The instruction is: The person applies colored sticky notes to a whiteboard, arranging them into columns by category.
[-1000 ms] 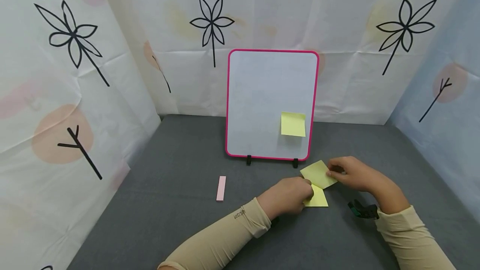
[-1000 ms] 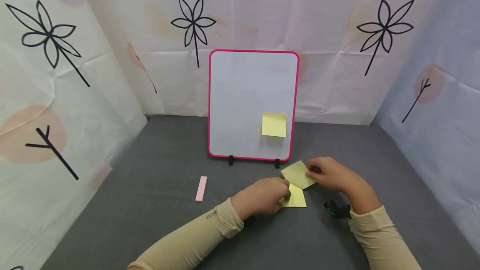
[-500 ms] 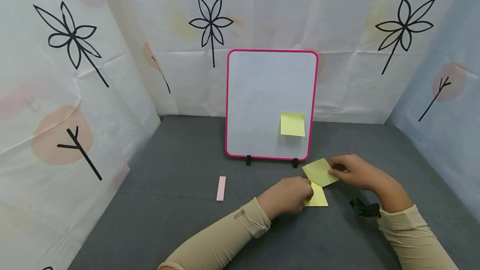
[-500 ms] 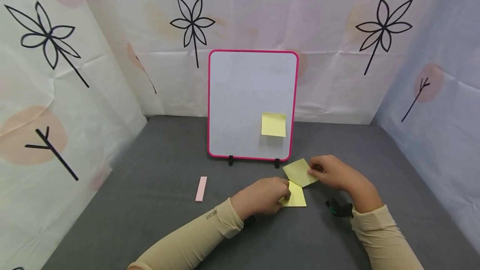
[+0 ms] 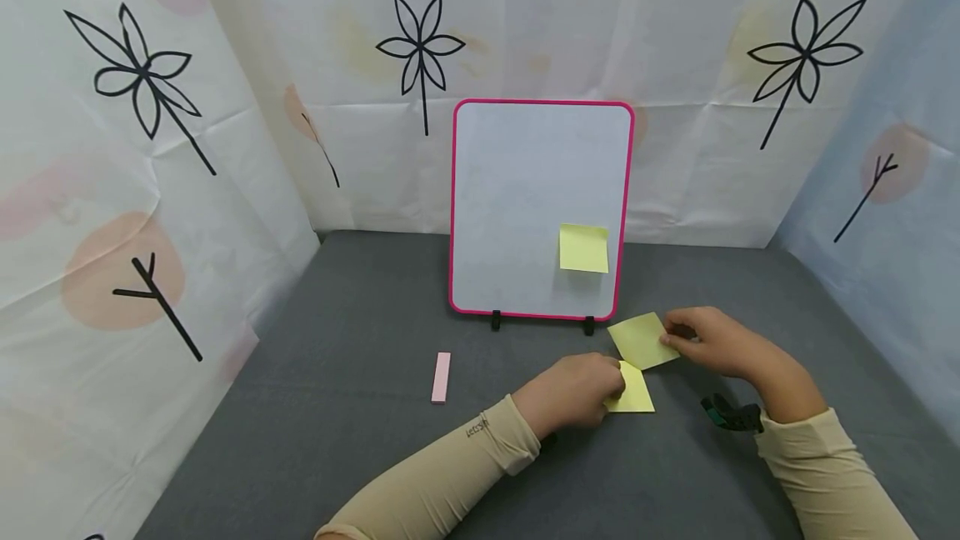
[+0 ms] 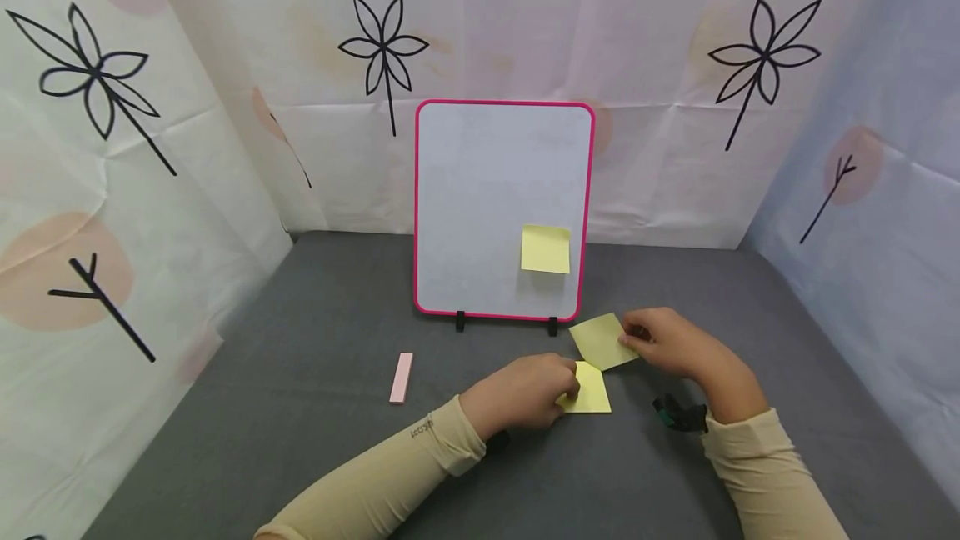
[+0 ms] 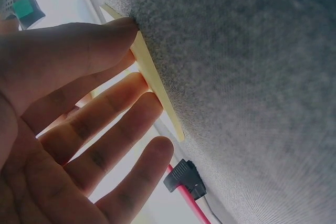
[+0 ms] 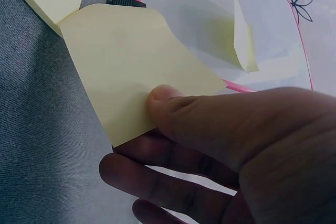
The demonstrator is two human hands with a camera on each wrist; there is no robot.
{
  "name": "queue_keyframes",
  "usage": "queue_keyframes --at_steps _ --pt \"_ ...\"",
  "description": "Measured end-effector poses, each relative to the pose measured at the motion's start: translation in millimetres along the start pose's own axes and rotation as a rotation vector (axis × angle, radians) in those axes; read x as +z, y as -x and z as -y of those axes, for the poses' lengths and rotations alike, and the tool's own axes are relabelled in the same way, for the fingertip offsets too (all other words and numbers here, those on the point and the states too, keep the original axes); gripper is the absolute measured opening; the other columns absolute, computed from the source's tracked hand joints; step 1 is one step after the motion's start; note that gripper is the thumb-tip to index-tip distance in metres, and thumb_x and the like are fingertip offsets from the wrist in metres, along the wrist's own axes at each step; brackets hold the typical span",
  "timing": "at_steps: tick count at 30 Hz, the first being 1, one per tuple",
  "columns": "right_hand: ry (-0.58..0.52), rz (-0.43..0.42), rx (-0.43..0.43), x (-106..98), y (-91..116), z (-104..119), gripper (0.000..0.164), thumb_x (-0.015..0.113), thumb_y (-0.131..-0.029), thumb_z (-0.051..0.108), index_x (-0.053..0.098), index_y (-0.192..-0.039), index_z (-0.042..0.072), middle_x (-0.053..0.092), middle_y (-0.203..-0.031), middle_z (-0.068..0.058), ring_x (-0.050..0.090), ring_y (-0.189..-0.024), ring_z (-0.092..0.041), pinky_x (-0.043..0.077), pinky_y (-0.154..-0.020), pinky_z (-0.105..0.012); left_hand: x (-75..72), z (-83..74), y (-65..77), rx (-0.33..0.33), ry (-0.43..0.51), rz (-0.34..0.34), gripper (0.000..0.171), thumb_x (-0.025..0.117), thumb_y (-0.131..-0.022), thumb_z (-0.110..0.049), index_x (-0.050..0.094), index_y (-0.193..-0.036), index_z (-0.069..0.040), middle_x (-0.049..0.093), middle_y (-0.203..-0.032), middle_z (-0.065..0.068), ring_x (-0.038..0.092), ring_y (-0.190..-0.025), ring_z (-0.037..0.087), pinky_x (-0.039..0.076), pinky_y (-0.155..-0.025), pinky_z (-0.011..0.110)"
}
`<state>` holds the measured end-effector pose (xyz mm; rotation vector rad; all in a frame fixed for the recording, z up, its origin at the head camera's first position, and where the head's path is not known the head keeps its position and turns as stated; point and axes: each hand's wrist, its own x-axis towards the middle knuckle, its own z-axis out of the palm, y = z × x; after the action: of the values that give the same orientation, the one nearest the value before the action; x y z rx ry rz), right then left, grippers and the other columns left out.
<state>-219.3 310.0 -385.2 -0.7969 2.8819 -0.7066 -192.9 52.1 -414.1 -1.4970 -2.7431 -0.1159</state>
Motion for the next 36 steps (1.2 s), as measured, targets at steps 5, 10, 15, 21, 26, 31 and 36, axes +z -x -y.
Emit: queue_keyframes --at_steps 5,10,15,21,26,31,36 --pt "0.023 -0.007 0.018 -1.0 0.4 -2.2 0.019 0.070 -0.101 0.008 0.062 -0.085 0.012 0.051 -0.074 0.007 0.045 -0.066 -0.001 0.039 -0.062 -0.027 0.1 0.2 0.2 0.003 -0.005 -0.006 0.024 0.077 -0.090 -0.008 0.063 -0.075 -0.021 0.052 -0.077 -0.008 0.041 -0.069 0.005 0.033 -0.059 0.018" --pt "0.043 -0.031 0.038 -3.3 1.1 -3.0 0.008 0.070 -0.102 0.009 0.068 -0.094 0.008 0.060 -0.080 0.005 0.048 -0.071 -0.002 0.042 -0.064 -0.027 1.7 1.5 -0.7 0.013 -0.017 -0.018 0.025 0.078 -0.089 -0.008 0.062 -0.074 -0.021 0.055 -0.079 -0.008 0.041 -0.069 0.005 0.033 -0.058 0.018" --pt "0.080 -0.070 0.039 -7.2 4.4 -4.5 0.005 0.069 -0.103 0.011 0.070 -0.099 0.008 0.066 -0.087 0.004 0.054 -0.076 -0.002 0.048 -0.068 -0.031 2.5 2.0 -0.5 0.029 -0.033 -0.028 0.019 0.078 -0.088 -0.008 0.069 -0.077 -0.021 0.059 -0.081 -0.008 0.042 -0.069 0.005 0.036 -0.059 0.018" --pt "0.114 -0.108 0.050 -10.7 6.9 -5.8 0.005 0.070 -0.103 0.011 0.072 -0.102 0.007 0.071 -0.092 0.002 0.067 -0.084 -0.012 0.057 -0.076 -0.043 3.3 0.9 0.1 0.029 -0.038 -0.032 0.016 0.078 -0.088 -0.008 0.072 -0.081 -0.021 0.062 -0.083 -0.008 0.044 -0.071 0.004 0.039 -0.061 0.018" --pt "0.118 -0.125 0.034 -11.5 6.6 -5.5 0.005 0.073 -0.100 0.010 0.072 -0.102 0.005 0.072 -0.092 0.001 0.069 -0.084 -0.017 0.058 -0.076 -0.046 2.6 1.0 1.6 0.030 -0.030 -0.038 0.018 0.078 -0.088 -0.007 0.071 -0.079 -0.021 0.060 -0.081 -0.009 0.043 -0.070 0.004 0.037 -0.059 0.018" --pt "0.127 -0.145 0.035 -12.9 7.6 -5.1 0.004 0.075 -0.098 0.010 0.074 -0.101 0.007 0.073 -0.091 0.003 0.070 -0.085 -0.018 0.059 -0.077 -0.047 3.4 1.9 1.4 0.031 -0.018 -0.041 0.024 0.077 -0.088 -0.005 0.064 -0.074 -0.021 0.054 -0.078 -0.009 0.040 -0.068 0.005 0.033 -0.058 0.018" --pt "0.130 -0.171 0.054 -18.6 11.1 -5.1 0.004 0.077 -0.098 0.011 0.075 -0.101 0.010 0.074 -0.092 0.003 0.070 -0.086 -0.018 0.059 -0.076 -0.043 3.1 1.9 2.5 0.028 -0.040 -0.053 0.033 0.076 -0.088 -0.006 0.055 -0.071 -0.023 0.053 -0.076 -0.009 0.039 -0.067 0.004 0.032 -0.056 0.019"
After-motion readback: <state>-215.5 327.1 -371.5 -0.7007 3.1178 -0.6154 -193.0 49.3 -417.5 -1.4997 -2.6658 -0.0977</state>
